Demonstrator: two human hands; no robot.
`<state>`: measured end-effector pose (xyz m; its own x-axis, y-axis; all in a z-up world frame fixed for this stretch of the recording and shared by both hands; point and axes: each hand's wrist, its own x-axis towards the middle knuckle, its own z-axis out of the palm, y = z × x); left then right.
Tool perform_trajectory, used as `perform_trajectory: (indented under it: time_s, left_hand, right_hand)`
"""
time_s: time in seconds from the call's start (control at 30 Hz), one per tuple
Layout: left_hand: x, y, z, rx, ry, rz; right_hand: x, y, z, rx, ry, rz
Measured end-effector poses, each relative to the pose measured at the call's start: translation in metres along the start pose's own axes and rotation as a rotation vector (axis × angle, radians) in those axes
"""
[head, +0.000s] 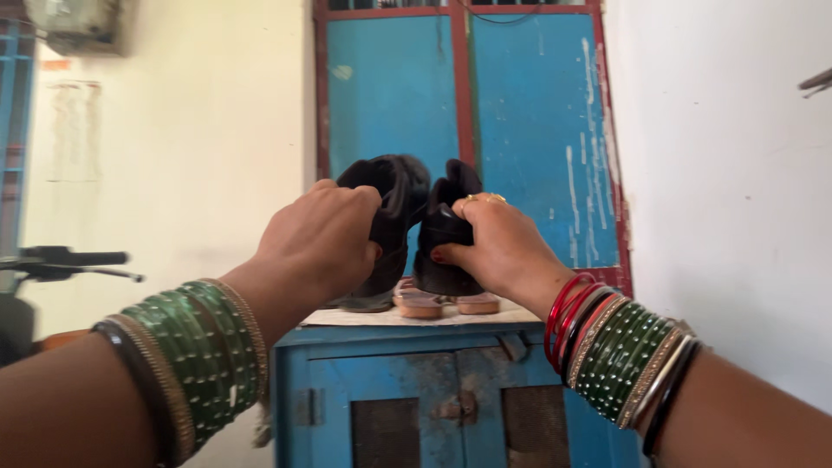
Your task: The person removes several pairs of shoes and sandals from a blue cabinet and places them on the floor. The person handles the footwear one pair at a time, moving them from the cabinet shelves to the ground near a motorcycle.
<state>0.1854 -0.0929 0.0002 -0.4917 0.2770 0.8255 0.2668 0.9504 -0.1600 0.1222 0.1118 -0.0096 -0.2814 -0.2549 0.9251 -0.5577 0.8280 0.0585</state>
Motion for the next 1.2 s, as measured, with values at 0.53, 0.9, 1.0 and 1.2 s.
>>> perform_trajectory:
  time_s: [0.53, 0.9, 1.0, 1.2]
  left_hand:
    - [-0.115, -0.093, -0.151, 0.289, -0.195, -0.336]
    - [-0.22, -0.144, -0.243, 0.675, -0.186, -0.555]
    - [-0.257, -0.16, -0.255, 0.626, -0.328, -0.729]
    - [-0.344, -0.193, -0.251, 0.582, -0.559, -1.008]
  right_hand:
    - [0.034, -0.211, 0.006, 0.459, -0.252, -0.195]
    - [0.038, -0.372, 0.046, 0.665, -0.191, -0.585]
    - [0.018, -0.416, 0.067, 0.82, -0.363, -0.627]
    - [-0.04, -0.495, 0.112, 0.846, -0.499, -0.788]
